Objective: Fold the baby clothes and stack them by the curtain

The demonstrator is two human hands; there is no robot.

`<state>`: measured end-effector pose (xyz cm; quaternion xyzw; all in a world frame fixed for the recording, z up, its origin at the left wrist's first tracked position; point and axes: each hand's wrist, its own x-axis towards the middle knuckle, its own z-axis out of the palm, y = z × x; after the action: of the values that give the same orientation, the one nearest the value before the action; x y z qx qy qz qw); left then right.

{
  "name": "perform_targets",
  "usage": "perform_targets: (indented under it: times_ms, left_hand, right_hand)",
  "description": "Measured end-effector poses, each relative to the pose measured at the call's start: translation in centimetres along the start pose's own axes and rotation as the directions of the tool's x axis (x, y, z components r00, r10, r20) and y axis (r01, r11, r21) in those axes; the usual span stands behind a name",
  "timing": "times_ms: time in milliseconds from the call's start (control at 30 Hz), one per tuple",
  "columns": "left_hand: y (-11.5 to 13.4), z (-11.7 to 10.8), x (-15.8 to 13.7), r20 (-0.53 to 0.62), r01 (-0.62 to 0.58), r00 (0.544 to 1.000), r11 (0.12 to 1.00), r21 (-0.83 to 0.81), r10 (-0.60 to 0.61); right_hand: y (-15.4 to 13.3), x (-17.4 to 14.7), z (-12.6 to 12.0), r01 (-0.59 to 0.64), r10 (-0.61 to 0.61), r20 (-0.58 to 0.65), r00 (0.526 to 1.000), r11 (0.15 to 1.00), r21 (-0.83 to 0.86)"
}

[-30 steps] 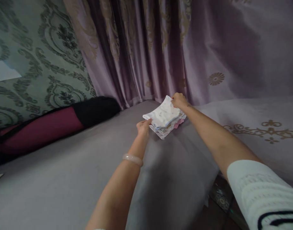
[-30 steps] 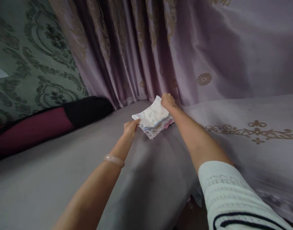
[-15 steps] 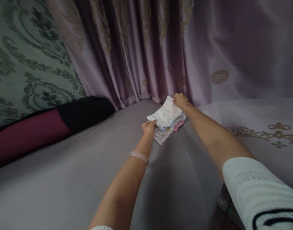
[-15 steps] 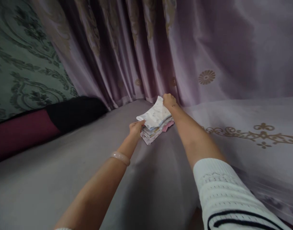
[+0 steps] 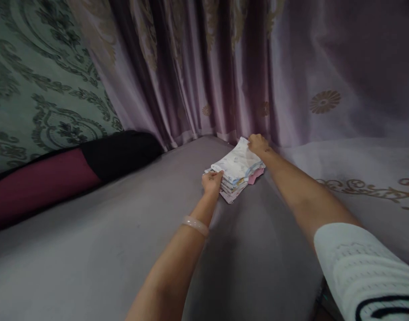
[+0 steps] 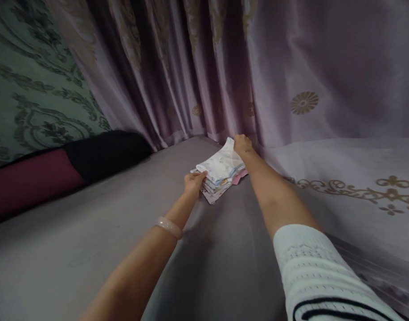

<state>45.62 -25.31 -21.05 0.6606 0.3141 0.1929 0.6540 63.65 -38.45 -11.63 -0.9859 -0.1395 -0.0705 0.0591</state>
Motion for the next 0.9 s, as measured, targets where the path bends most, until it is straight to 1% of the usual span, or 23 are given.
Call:
perform_targets:
  times_ms: [100,167,300,367,467,600,700,767,900]
  left_hand:
    - [-0.3,-1.4,-0.8,0.019,-0.051,0.998,0.998,-0.025,0.052]
    - [-0.2,-2.8,-1.7,0.046,-0.053,0.997,0.998,-0.032,0.055]
    - [0.4,-6.5,-3.4,0.072,0.047,0.996,0.998,0.036,-0.050]
    - [0.6,-8.8,-4.0,0.086,0.053,0.995,0.996,0.070,-0.059]
    - [0.6,-12.8,-5.0,0.116,0.038,0.992,0.990,0.137,-0.054]
    - [0.3,-19.2,-6.9,0.089,0.066,0.992,0.967,0.246,-0.090]
    - [0.1,-24.1,-9.2,0.020,0.107,0.993,0.945,0.308,-0.119]
    - [-0.2,-27.2,-11.0,-0.047,0.151,0.989,0.928,0.342,-0.143]
    - [-1.3,-32.5,-14.8,-0.170,0.260,0.963,0.890,0.373,-0.210]
  right_hand:
    - [0.1,-0.4,0.6,-0.010,0.010,0.003,1.000,1.000,-0.005]
    - [0.1,-0.8,1.1,-0.010,0.010,-0.005,1.000,1.000,-0.019]
    - [-0.2,-1.5,2.5,0.029,-0.030,-0.032,0.999,0.999,-0.036]
    - [-0.2,-1.7,3.3,0.080,-0.080,-0.033,0.996,0.997,-0.007]
    - [-0.1,-1.9,4.6,0.142,-0.142,-0.009,0.990,0.988,0.058]
    - [0.5,-2.2,5.7,0.145,-0.148,0.022,0.989,0.986,0.086]
    - [0.8,-2.3,5.9,0.142,-0.145,0.020,0.989,0.984,0.103]
    - [0.8,-2.2,5.7,0.131,-0.136,0.034,0.990,0.984,0.120]
    - [-0.4,-1.9,4.7,0.094,-0.108,0.083,0.991,0.983,0.158]
